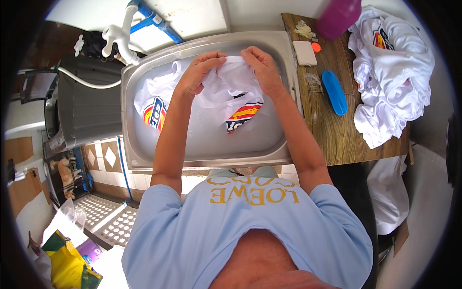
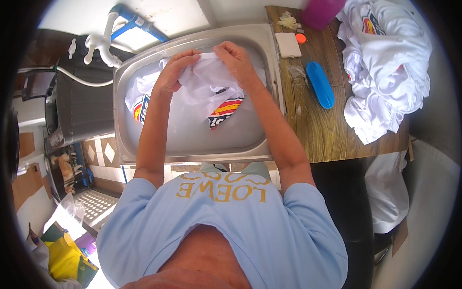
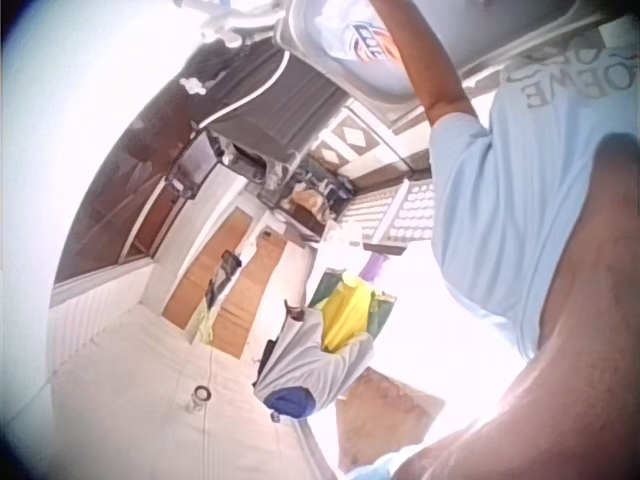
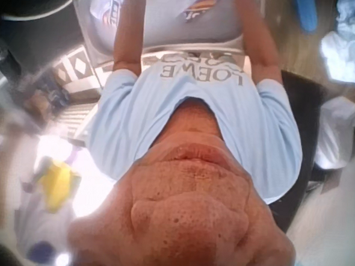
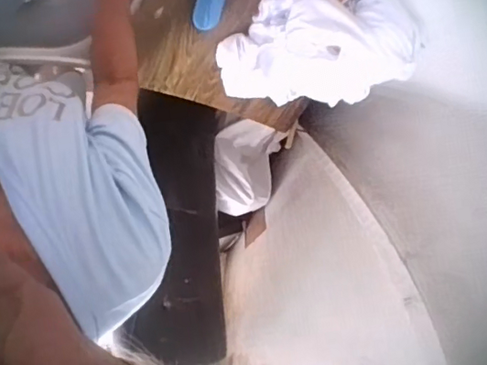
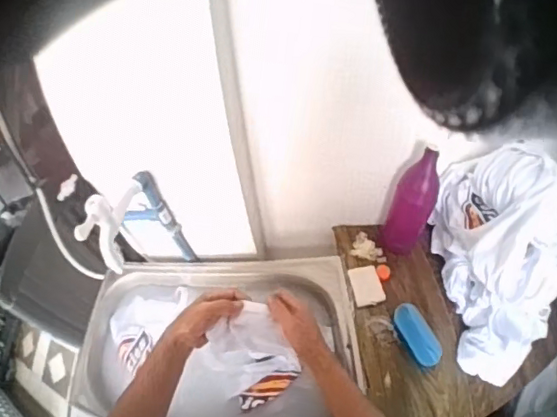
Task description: The person washes a white t-shirt by hand in a sink, applying soap from a bottle and scrubbing the fabric with their hands and a brush.
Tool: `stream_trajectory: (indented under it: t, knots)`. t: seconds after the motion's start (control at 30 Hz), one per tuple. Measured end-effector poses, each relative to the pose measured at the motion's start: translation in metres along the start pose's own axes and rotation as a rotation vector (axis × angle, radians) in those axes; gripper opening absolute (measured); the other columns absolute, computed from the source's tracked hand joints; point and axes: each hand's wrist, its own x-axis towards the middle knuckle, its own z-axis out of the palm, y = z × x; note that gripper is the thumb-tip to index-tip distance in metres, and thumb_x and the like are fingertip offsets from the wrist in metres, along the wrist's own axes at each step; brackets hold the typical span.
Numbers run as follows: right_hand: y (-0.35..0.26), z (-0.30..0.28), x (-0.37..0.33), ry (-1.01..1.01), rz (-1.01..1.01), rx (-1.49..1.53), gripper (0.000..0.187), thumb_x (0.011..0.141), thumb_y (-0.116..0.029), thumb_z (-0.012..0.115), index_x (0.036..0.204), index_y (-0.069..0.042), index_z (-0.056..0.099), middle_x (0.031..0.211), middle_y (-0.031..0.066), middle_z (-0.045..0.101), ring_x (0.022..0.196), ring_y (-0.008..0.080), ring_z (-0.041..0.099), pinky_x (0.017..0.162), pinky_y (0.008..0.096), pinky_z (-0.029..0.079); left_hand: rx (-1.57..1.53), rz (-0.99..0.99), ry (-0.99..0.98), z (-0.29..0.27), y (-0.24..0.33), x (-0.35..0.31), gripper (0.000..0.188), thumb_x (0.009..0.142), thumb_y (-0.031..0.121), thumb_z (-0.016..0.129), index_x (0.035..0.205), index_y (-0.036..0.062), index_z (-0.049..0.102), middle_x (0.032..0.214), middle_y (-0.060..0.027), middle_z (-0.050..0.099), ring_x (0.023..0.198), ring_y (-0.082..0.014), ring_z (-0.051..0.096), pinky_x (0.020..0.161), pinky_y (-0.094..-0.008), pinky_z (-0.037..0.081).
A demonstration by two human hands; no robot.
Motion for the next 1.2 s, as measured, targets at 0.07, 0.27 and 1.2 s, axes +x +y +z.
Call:
stream_trajectory:
  t: [0.07,0.27,1.2]
  knots:
    - [-0.003,0.007,-0.002,0.012,0.005,0.273,0.011,0.092,-0.015,0.059,0.086,-0.007,0.060,0.082,-0.0021,0.059,0.078,0.0046,0.053,0.072,0.0203,0.045,0.041,0.014,-0.010,-0.016,-0.010,-0.001,0.015,0.089,0.021,0.062,0.089,0.0073,0.065,0.082,0.0009,0.063,0.067,-0.0063,0.057,0.059,-0.0213,0.046]
    - [0.014,0.040,-0.001,0.336,0.226,0.478,0.026,0.092,-0.031,0.062,0.077,-0.011,0.055,0.071,-0.0022,0.052,0.066,0.0095,0.051,0.062,0.0259,0.046,0.090,0.368,0.240,0.003,-0.026,0.017,0.032,0.091,0.029,0.063,0.066,0.0085,0.060,0.061,0.0068,0.051,0.058,-0.0013,0.045,0.051,-0.0205,0.037]
    - [0.097,0.004,-0.012,0.232,0.147,0.721,0.043,0.095,-0.054,0.043,0.100,-0.013,0.054,0.100,0.0023,0.059,0.096,0.0190,0.059,0.080,0.0355,0.052,1.076,0.728,0.185,0.021,-0.099,0.094,0.019,0.081,0.031,0.060,0.081,0.0160,0.071,0.069,-0.0087,0.067,0.066,-0.0313,0.064,0.062,-0.0397,0.052]
